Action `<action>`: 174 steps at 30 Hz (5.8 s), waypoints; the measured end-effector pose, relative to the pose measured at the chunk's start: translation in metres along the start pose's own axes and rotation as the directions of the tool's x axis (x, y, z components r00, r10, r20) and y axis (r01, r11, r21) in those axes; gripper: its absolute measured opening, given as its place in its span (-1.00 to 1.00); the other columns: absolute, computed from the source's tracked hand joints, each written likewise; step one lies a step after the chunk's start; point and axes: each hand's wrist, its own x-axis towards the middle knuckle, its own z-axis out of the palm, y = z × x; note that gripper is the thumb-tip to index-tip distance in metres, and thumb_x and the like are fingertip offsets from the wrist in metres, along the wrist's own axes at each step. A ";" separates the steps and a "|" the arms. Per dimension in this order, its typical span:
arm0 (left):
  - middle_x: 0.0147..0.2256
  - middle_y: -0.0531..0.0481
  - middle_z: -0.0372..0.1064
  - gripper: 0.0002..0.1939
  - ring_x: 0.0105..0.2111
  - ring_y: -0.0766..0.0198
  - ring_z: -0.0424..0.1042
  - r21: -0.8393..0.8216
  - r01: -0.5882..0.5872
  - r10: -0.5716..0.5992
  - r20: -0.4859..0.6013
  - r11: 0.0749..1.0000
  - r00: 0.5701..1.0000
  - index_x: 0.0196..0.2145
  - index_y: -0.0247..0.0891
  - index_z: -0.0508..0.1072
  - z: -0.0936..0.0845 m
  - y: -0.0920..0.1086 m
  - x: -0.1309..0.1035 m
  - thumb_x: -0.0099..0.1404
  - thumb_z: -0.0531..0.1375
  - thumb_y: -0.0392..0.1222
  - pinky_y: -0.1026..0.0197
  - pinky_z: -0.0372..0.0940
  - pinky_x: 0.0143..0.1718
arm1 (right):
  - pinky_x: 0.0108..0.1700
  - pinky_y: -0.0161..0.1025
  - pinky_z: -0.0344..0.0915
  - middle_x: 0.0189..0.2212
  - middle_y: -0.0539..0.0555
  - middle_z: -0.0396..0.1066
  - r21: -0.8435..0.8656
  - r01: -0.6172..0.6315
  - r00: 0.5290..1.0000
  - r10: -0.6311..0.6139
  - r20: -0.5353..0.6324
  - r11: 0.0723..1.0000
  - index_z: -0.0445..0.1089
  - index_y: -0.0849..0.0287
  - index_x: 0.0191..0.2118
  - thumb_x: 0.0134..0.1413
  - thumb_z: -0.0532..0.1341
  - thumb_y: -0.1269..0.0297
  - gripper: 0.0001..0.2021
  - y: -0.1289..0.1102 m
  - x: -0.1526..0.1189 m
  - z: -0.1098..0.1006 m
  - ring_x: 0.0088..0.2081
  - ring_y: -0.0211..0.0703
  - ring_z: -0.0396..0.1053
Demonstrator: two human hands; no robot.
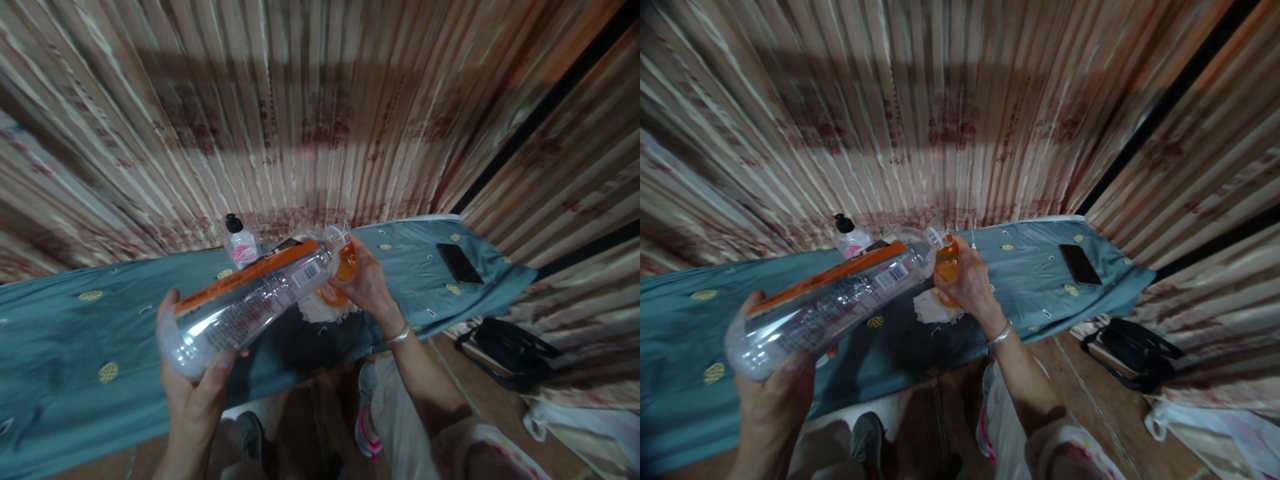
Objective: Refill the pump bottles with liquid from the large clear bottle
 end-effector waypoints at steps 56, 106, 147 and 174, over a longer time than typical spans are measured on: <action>-0.02 -0.06 0.47 -0.03 -0.37 0.17 0.53 -0.048 -0.038 0.040 0.041 0.998 0.998 0.27 0.13 0.48 -0.004 -0.003 0.003 -0.14 0.58 -0.17 0.24 0.47 -0.58 | 0.03 0.13 0.54 0.02 0.22 0.56 0.014 0.030 1.000 -0.030 -0.004 0.999 0.19 0.10 0.30 0.05 0.41 0.13 -0.27 0.004 -0.001 0.001 -0.03 0.19 0.55; -0.05 -0.05 0.45 0.04 -0.37 0.15 0.48 0.018 -0.026 0.026 -0.013 1.000 1.000 0.27 0.08 0.44 0.008 0.006 0.001 -0.21 0.59 -0.06 0.23 0.43 -0.60 | 0.05 0.14 0.53 0.02 0.24 0.55 0.031 -0.018 0.999 0.017 0.031 0.999 0.21 0.12 0.30 0.05 0.42 0.10 -0.27 0.003 0.000 0.000 -0.03 0.19 0.55; -0.05 -0.05 0.40 -0.01 -0.40 0.22 0.43 -0.018 -0.051 0.051 0.007 0.999 0.999 0.25 0.06 0.47 0.015 0.012 0.001 -0.18 0.60 -0.08 0.22 0.44 -0.64 | 0.02 0.13 0.55 0.01 0.24 0.56 0.002 -0.017 1.000 0.017 0.013 1.000 0.22 0.14 0.27 0.05 0.43 0.10 -0.29 -0.002 0.002 -0.003 -0.03 0.20 0.55; -0.05 -0.02 0.42 -0.08 -0.42 0.22 0.46 -0.037 -0.086 0.087 0.043 0.996 0.995 0.24 0.10 0.48 0.012 0.008 0.000 -0.10 0.59 -0.09 0.19 0.46 -0.66 | 0.00 0.13 0.55 0.00 0.23 0.56 0.010 0.016 1.000 -0.016 -0.001 1.000 0.24 0.12 0.27 0.05 0.44 0.08 -0.29 0.001 0.002 -0.002 -0.05 0.19 0.55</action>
